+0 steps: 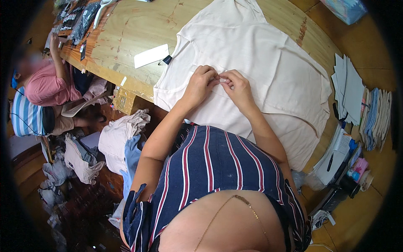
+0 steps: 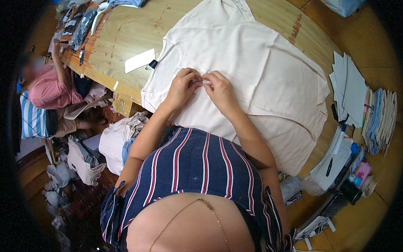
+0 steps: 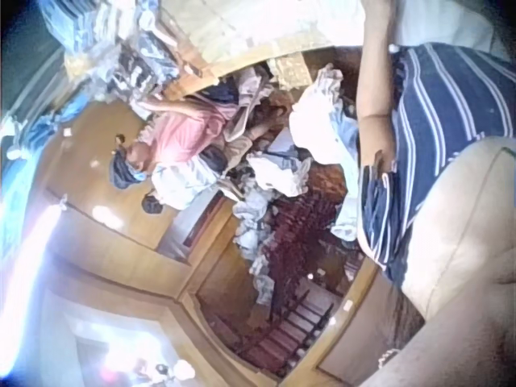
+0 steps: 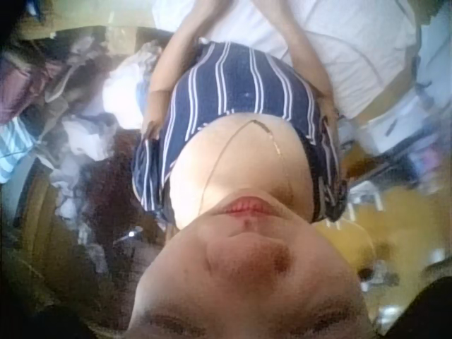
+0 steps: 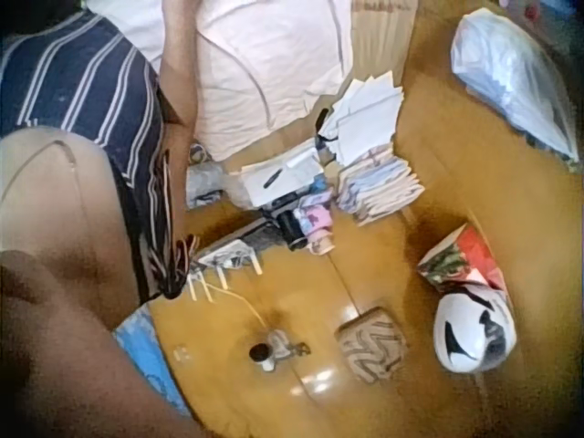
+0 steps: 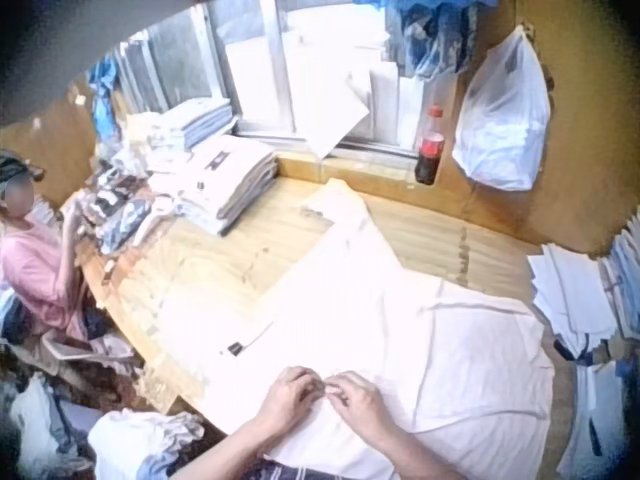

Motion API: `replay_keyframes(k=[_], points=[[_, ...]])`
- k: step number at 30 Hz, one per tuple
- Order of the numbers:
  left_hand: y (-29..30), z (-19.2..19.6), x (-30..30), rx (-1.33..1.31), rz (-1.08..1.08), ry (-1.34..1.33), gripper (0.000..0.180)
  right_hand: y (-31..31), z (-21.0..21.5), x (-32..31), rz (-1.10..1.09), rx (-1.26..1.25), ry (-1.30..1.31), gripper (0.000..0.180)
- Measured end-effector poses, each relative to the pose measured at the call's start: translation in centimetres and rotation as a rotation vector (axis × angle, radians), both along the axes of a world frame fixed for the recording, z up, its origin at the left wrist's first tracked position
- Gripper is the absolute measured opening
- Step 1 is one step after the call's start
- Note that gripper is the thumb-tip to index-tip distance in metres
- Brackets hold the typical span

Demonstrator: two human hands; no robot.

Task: The person trims loose threads from a shirt using shears, folds the shirt using a cardboard template, and places the folded garment into a plastic bag.

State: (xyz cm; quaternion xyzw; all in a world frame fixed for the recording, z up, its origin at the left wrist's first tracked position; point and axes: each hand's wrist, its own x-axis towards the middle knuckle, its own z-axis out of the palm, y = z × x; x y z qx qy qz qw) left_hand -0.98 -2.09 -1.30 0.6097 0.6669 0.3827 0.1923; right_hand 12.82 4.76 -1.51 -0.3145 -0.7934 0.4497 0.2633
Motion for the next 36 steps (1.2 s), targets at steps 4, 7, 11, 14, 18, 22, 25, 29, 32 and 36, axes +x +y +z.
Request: replay_keyframes(k=[4, 7, 11, 14, 18, 22, 25, 29, 32, 36], points=[[-0.2, -0.1, -0.4, 0.054, 0.038, 0.004, 0.015, -0.1, 0.7, -0.3, 0.007, -0.064, -0.054, 0.018], [-0.6, 0.0, -1.6, 0.109, 0.252, 0.055, 0.018, -0.1, -0.5, -0.4, 0.006, 0.228, -0.098, 0.019], [-1.5, 1.4, -3.6, -0.126, 0.471, -0.078, 0.016, -0.4, -0.4, -0.6, -0.034, 0.213, -0.112, 0.022], [-2.1, 1.2, -3.9, -0.131, 0.277, 0.074, 0.016, -0.6, 1.0, -1.4, 0.002, 0.325, -0.167, 0.024], [-2.1, 1.4, -4.1, -0.065, 0.212, 0.164, 0.014, -0.9, 1.5, -2.3, 0.032, 0.382, -0.200, 0.026], [-2.3, 3.4, -3.5, -0.044, 0.187, 0.005, 0.014, -1.3, 0.8, -2.6, -0.098, 0.408, -0.231, 0.020], [-2.4, 2.7, -3.8, -0.048, 0.181, -0.009, 0.016, -1.1, 1.2, -2.3, -0.098, 0.301, -0.349, 0.016], [-2.5, 0.2, -3.5, 0.030, 0.185, 0.144, 0.015, -0.8, 1.9, -1.7, -0.093, 0.322, -0.233, 0.010], [-1.9, 0.7, -2.4, 0.129, 0.142, 0.248, 0.012, -1.2, 2.7, -1.3, -0.090, 0.283, -0.144, 0.010], [-1.7, 0.5, -2.1, 0.194, 0.094, 0.236, 0.012, -1.8, 4.7, -0.4, -0.107, 0.239, -0.084, 0.012]])
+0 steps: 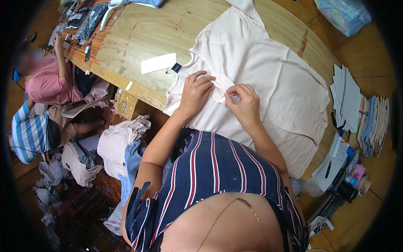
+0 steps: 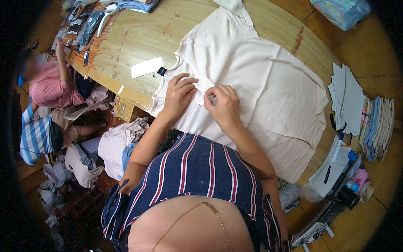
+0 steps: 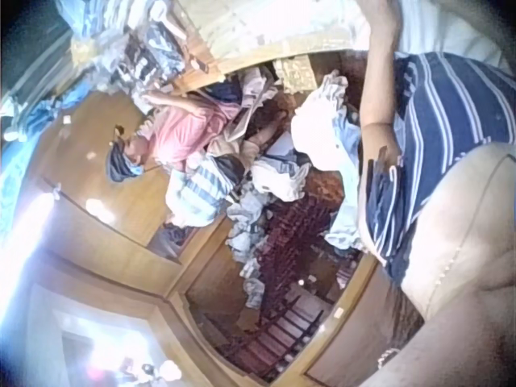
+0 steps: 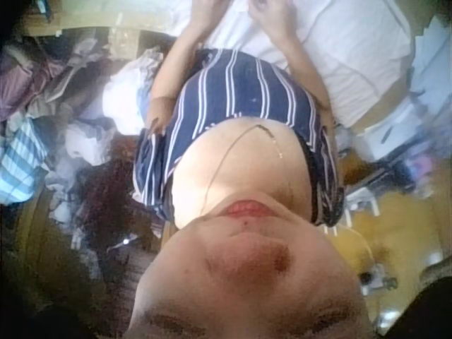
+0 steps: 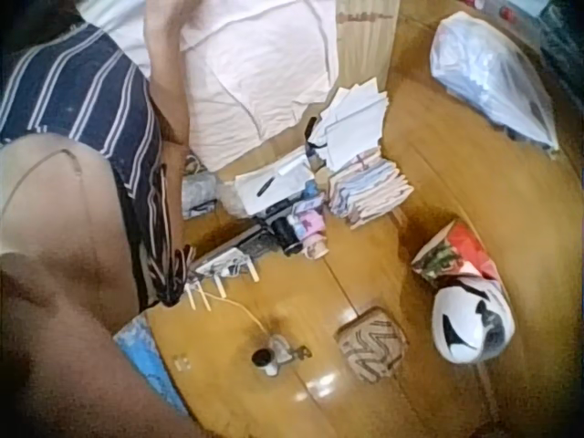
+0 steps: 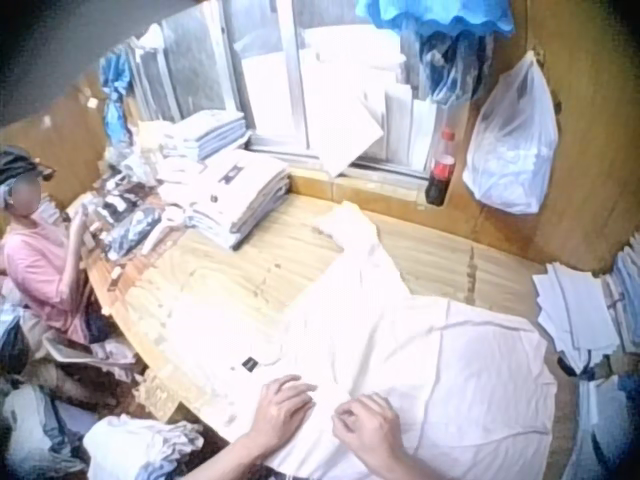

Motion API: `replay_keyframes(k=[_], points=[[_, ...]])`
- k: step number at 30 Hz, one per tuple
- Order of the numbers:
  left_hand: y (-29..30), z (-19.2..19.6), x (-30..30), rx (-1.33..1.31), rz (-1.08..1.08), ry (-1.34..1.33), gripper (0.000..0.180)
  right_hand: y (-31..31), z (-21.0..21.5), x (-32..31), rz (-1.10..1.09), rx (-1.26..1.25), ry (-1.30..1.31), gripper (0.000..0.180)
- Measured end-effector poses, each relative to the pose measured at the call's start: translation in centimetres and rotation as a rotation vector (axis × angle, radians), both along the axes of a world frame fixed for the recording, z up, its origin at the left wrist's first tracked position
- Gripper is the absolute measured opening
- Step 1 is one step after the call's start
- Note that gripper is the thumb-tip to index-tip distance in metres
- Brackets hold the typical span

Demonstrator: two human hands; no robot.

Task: The person trims loose threads from a shirt using shears, folds the shirt using a cardboard template, and places the folded garment into a plastic bag.

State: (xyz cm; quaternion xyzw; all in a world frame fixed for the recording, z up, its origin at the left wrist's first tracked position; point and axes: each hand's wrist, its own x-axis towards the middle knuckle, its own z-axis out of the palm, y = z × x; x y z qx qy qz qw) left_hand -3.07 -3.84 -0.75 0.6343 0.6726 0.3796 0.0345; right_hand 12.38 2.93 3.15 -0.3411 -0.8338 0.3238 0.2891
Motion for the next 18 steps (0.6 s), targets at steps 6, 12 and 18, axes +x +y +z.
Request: replay_keyframes(k=[6, 12, 18], points=[[-0.8, 3.6, -2.9, -0.100, -0.162, -0.324, 0.013, -0.1, -0.7, 0.9, -0.010, 0.028, 0.004, 0.013], [-1.6, 3.8, -4.2, -0.296, -0.061, -0.759, 0.013, -0.2, -0.4, 0.3, 0.001, -0.003, 0.030, 0.010], [-1.5, 3.6, -3.8, -0.189, 0.048, -0.869, 0.020, -0.1, -0.3, 0.2, 0.018, -0.024, 0.031, 0.010]])
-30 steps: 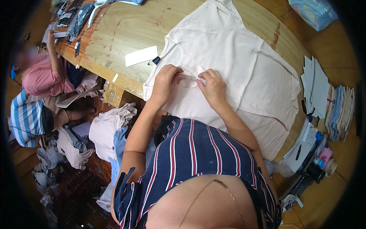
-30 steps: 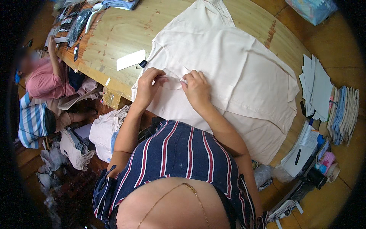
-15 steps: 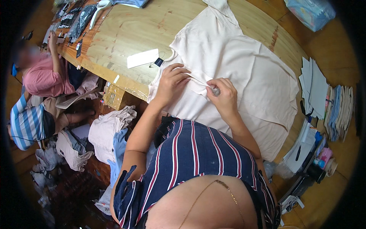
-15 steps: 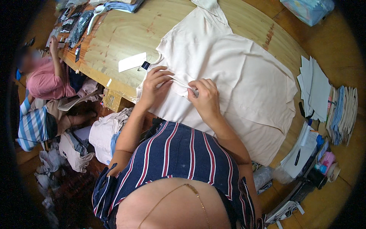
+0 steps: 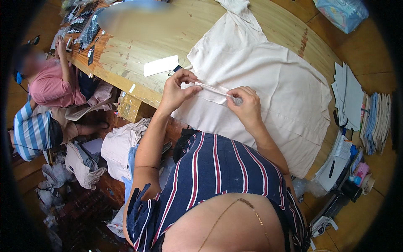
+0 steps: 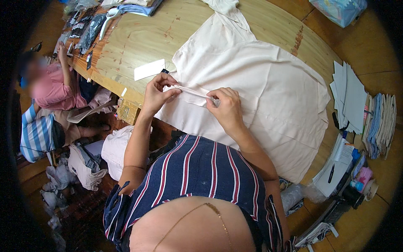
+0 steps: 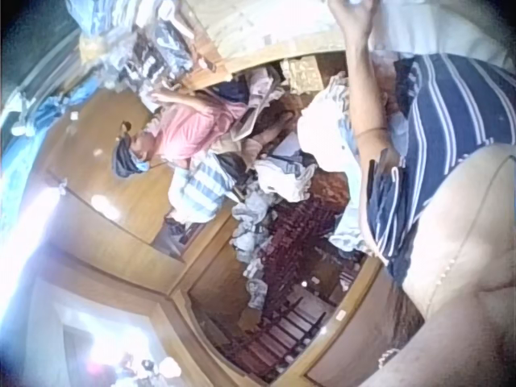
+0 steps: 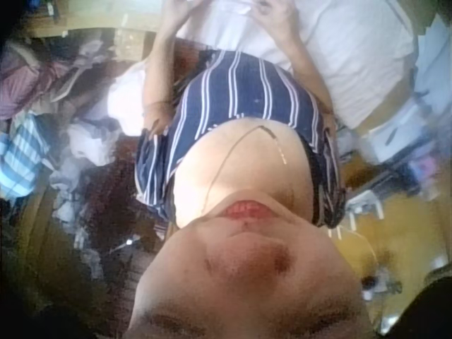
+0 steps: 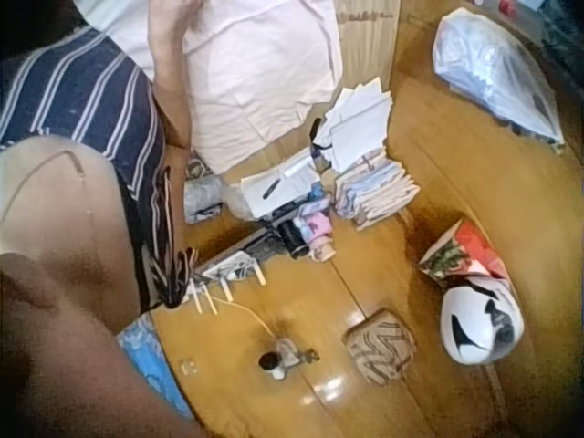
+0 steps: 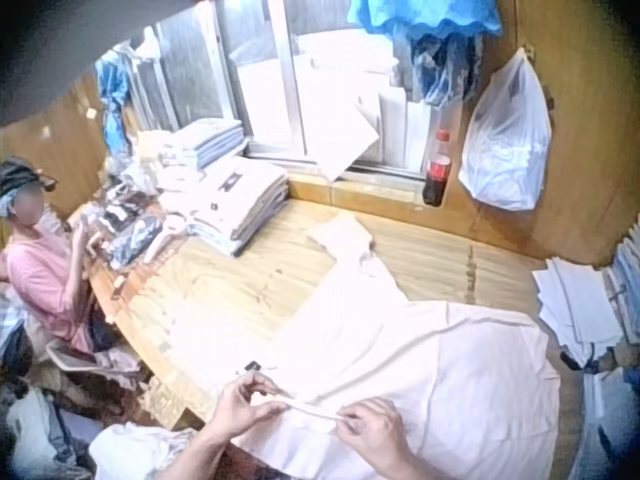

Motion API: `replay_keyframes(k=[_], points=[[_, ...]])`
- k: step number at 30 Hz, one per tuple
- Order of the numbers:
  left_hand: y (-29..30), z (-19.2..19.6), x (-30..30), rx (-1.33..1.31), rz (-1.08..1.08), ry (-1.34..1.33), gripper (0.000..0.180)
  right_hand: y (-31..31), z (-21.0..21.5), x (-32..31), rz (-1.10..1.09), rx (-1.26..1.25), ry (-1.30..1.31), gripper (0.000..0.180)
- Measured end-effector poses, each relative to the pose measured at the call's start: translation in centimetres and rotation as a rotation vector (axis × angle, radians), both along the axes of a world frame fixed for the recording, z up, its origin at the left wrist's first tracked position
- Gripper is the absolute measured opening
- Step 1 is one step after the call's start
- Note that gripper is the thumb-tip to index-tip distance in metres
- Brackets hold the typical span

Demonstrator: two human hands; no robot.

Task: The person trims loose threads from a shirt using shears, folds the shirt using a cardboard template, and places the folded garment into a plastic bag.

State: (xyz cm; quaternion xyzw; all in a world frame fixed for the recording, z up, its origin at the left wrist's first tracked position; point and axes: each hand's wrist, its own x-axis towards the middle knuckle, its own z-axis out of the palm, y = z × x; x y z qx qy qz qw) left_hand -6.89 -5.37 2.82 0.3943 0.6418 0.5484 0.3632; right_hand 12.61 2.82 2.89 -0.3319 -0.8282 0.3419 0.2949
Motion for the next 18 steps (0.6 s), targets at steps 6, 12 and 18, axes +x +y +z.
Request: replay_keyframes(k=[6, 12, 18], points=[[-0.1, 0.7, 0.1, -0.056, -0.027, 0.082, 0.020, 0.0, -0.2, 0.0, -0.015, 0.030, -0.027, 0.013], [0.1, -2.0, 0.4, -0.059, 0.033, 0.408, 0.015, 1.3, -1.2, 2.3, -0.103, 0.007, -0.022, 0.023], [-1.1, -4.7, 2.1, -0.062, 0.246, 0.319, 0.024, 6.3, -3.6, 20.1, -1.043, 0.136, -0.241, 0.018]])
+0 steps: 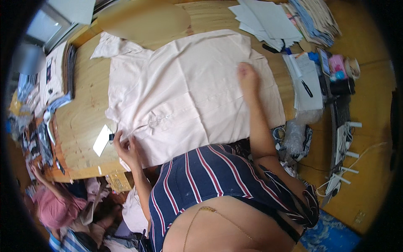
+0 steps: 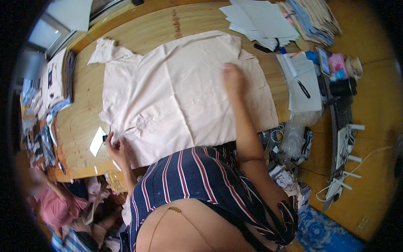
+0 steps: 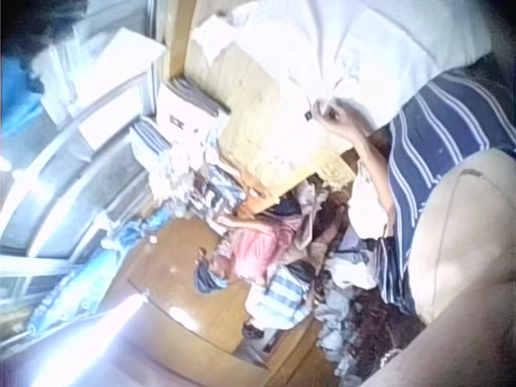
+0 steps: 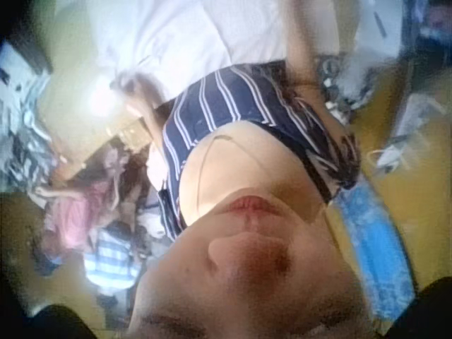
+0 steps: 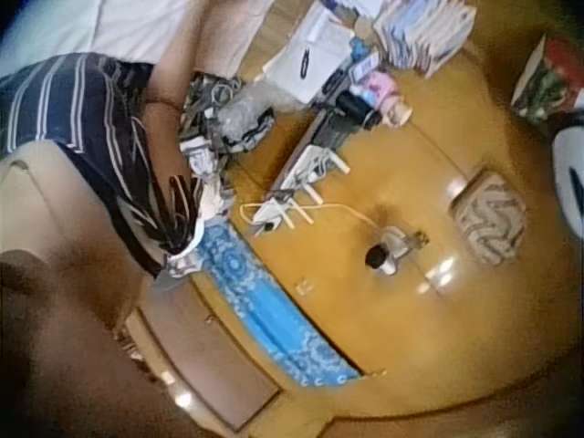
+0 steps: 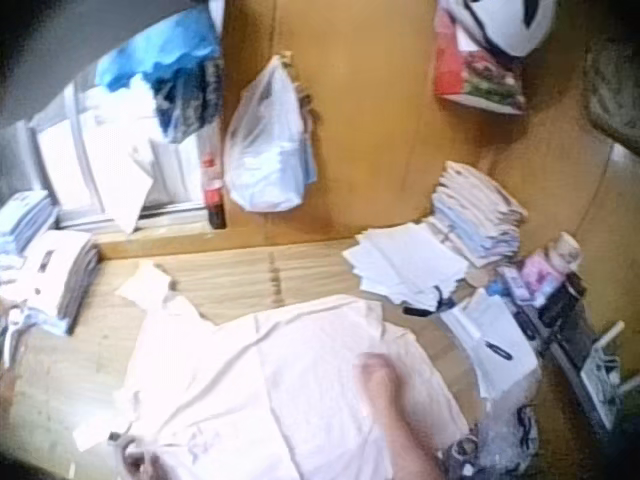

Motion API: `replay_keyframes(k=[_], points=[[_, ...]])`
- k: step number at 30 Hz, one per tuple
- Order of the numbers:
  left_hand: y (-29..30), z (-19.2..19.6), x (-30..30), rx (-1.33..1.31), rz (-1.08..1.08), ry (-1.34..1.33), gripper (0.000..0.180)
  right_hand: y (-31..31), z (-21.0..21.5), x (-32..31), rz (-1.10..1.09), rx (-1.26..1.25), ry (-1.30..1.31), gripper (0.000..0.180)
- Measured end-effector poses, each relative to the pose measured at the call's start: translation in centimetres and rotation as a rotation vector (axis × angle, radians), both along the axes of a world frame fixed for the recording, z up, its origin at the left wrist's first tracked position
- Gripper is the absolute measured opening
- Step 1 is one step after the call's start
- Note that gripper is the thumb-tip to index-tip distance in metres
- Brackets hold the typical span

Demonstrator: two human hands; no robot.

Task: The person trims loose threads from a shirt using shears, folds the shirt using a cardboard template, and places the folded garment into a plastic bag.

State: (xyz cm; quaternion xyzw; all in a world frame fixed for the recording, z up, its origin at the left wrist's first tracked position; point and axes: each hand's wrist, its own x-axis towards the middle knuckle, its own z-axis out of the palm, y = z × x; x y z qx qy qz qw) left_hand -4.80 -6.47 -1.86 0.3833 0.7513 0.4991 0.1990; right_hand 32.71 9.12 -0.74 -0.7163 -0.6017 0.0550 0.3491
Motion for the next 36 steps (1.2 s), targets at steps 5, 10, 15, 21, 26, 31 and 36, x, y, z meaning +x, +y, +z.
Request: replay_keyframes(k=[5, 10, 15, 21, 26, 31, 36], points=[[0.0, -0.2, 0.8, -0.198, -0.031, 0.289, 0.020, -0.7, -2.1, 15.8, -0.448, -0.047, 0.050, 0.020], [-0.2, -1.5, -0.8, -0.042, -0.041, 0.006, 0.013, 1.3, -2.2, 14.8, -0.387, -0.274, -0.090, 0.036], [-0.4, 0.5, -1.1, -0.168, -0.129, -0.639, 0.016, 4.5, -2.4, 14.8, -0.322, -0.411, -0.027, 0.026], [0.1, 1.2, -2.9, -0.249, -0.422, -0.377, 0.009, 9.0, -6.0, 16.7, -0.358, -0.244, -0.027, 0.020], [0.3, 2.2, -2.2, -0.258, -0.353, -0.774, 0.011, 10.1, -4.2, 13.9, -0.371, -0.475, -0.119, 0.036], [-0.1, 5.4, -1.1, -0.548, -0.451, -0.663, 0.034, 9.8, -5.0, 15.9, -0.561, -0.517, -0.066, 0.036], [-2.7, 9.9, -0.2, -0.439, -1.170, -0.441, 0.031, 7.0, 2.2, 13.2, -0.958, -0.381, 0.177, 0.040]])
